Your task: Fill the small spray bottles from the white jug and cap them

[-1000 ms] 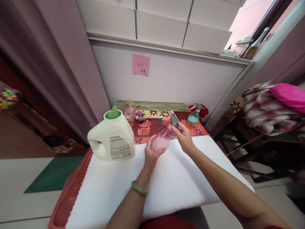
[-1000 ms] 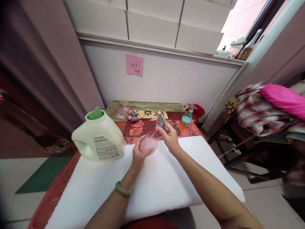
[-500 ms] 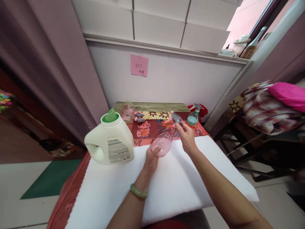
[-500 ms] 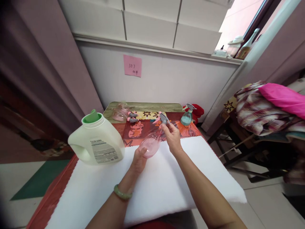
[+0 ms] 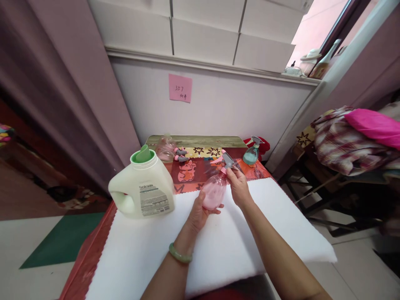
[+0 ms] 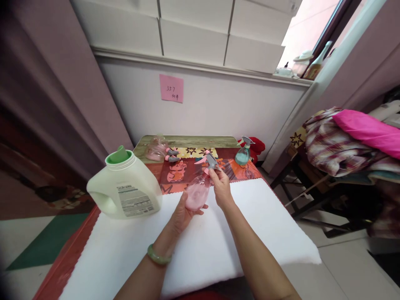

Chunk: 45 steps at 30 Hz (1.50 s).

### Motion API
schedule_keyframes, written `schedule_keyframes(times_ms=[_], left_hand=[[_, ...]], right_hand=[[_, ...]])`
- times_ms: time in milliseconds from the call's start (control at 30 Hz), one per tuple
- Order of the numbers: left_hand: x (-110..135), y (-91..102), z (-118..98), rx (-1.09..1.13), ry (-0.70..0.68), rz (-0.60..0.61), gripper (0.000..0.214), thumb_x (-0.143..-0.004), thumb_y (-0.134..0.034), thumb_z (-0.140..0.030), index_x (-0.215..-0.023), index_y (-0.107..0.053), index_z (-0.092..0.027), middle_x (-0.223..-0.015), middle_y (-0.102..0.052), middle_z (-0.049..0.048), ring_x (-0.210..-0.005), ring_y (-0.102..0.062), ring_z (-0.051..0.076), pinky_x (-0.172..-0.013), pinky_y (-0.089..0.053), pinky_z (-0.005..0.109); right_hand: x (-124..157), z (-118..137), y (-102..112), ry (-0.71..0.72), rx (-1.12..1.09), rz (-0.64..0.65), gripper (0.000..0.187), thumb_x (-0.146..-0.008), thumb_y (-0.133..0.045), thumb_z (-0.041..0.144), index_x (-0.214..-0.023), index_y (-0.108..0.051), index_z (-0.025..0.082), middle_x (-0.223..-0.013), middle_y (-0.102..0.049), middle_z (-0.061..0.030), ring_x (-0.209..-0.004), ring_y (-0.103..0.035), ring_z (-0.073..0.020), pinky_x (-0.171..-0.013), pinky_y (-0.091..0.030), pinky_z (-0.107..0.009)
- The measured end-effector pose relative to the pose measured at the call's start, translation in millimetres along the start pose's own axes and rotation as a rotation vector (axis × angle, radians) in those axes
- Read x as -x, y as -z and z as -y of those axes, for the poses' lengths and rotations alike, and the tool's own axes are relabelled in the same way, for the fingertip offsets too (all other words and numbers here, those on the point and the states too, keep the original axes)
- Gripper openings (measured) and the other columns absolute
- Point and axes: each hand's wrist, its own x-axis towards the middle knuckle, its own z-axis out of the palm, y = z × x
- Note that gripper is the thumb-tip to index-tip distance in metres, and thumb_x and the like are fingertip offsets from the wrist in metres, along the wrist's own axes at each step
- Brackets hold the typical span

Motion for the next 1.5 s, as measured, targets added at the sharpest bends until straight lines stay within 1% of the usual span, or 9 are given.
schedule_keyframes(times_ms=[200, 367, 533, 733, 933, 1133, 1267, 1400, 1500], left_hand=[[-6, 5.7, 7, 0.037, 0.009, 0.010, 0.098, -0.078, -0.059, -0.091, -0.138, -0.066, -0.014, -0.116, -0.078, 0.0232, -0.066, -0.076, 0.027, -0.055, -0.060, 0.036], [-5, 6.2, 6, 0.087, 0.031, 0.043, 0.100, -0.083, -0.042, -0.095, -0.134, -0.066, -0.013, -0.098, -0.080, 0.0195, -0.061, -0.073, 0.024, -0.056, -0.061, 0.036], [-1, 4.8, -3, 0.118, 0.126, 0.131, 0.112, -0.079, -0.031, -0.101, -0.127, -0.070, -0.007, -0.085, -0.078, 0.0218, -0.051, -0.069, 0.024, -0.046, -0.054, 0.032], [2, 6.1, -12, 0.134, 0.260, 0.188, 0.115, -0.081, -0.019, -0.100, -0.126, -0.071, -0.009, -0.078, -0.078, 0.0201, -0.045, -0.066, 0.020, -0.038, -0.042, 0.025], [0, 4.0, -13, 0.126, 0.308, 0.171, 0.102, -0.091, -0.021, -0.091, -0.115, -0.072, -0.006, -0.071, -0.076, 0.0189, -0.039, -0.061, 0.016, -0.033, -0.032, 0.021], [-2, 4.7, -11, 0.116, 0.303, 0.152, 0.099, -0.093, -0.022, -0.087, -0.118, -0.070, -0.004, -0.068, -0.075, 0.0195, -0.034, -0.056, 0.015, -0.031, -0.028, 0.021], [-3, 6.7, -8, 0.105, 0.253, 0.137, 0.099, -0.093, -0.025, -0.087, -0.125, -0.068, -0.005, -0.068, -0.075, 0.0185, -0.033, -0.054, 0.015, -0.030, -0.025, 0.021], [-2, 2.0, -8, 0.100, 0.122, 0.104, 0.095, -0.090, -0.039, -0.088, -0.134, -0.065, -0.009, -0.075, -0.077, 0.0150, -0.040, -0.059, 0.017, -0.035, -0.036, 0.024], [1, -5.6, -10, 0.100, -0.002, 0.071, 0.082, -0.088, -0.060, -0.080, -0.138, -0.062, -0.016, -0.099, -0.079, 0.0146, -0.063, -0.070, 0.019, -0.054, -0.055, 0.029]], right_hand=[[-1, -6, 2, -0.033, -0.052, 0.016, 0.042, -0.082, -0.082, 0.062, -0.096, -0.076, 0.022, -0.099, -0.083, -0.0056, -0.094, -0.074, -0.0257, -0.092, -0.056, -0.040], [1, -8, 3, -0.029, -0.042, 0.055, 0.046, -0.084, -0.079, 0.065, -0.103, -0.078, 0.023, -0.101, -0.082, -0.0056, -0.090, -0.072, -0.0243, -0.082, -0.055, -0.037], [4, -7, 2, 0.017, -0.050, 0.091, 0.046, -0.086, -0.077, 0.065, -0.108, -0.079, 0.025, -0.106, -0.082, -0.0056, -0.095, -0.072, -0.0249, -0.087, -0.055, -0.038], [4, -4, 3, -0.010, -0.067, 0.140, 0.044, -0.085, -0.079, 0.064, -0.102, -0.079, 0.024, -0.108, -0.081, -0.0065, -0.099, -0.073, -0.0263, -0.092, -0.055, -0.040], [5, 1, 1, -0.005, -0.096, 0.147, 0.046, -0.083, -0.080, 0.063, -0.108, -0.077, 0.025, -0.101, -0.081, -0.0055, -0.099, -0.074, -0.0269, -0.092, -0.055, -0.041], [6, 0, 1, -0.001, -0.131, 0.181, 0.040, -0.085, -0.080, 0.059, -0.109, -0.076, 0.028, -0.106, -0.081, -0.0043, -0.104, -0.074, -0.0267, -0.096, -0.056, -0.042], [2, 0, 4, 0.000, -0.037, 0.224, 0.040, -0.087, -0.078, 0.060, -0.109, -0.077, 0.026, -0.104, -0.082, -0.0061, -0.105, -0.075, -0.0280, -0.096, -0.056, -0.042], [-2, -2, 5, -0.012, 0.031, 0.127, 0.045, -0.083, -0.080, 0.065, -0.102, -0.078, 0.024, -0.097, -0.083, -0.0072, -0.097, -0.076, -0.0278, -0.092, -0.057, -0.041], [-5, -4, 3, -0.015, 0.029, 0.007, 0.049, -0.078, -0.082, 0.066, -0.101, -0.077, 0.023, -0.094, -0.083, -0.0068, -0.092, -0.076, -0.0262, -0.087, -0.056, -0.040]])
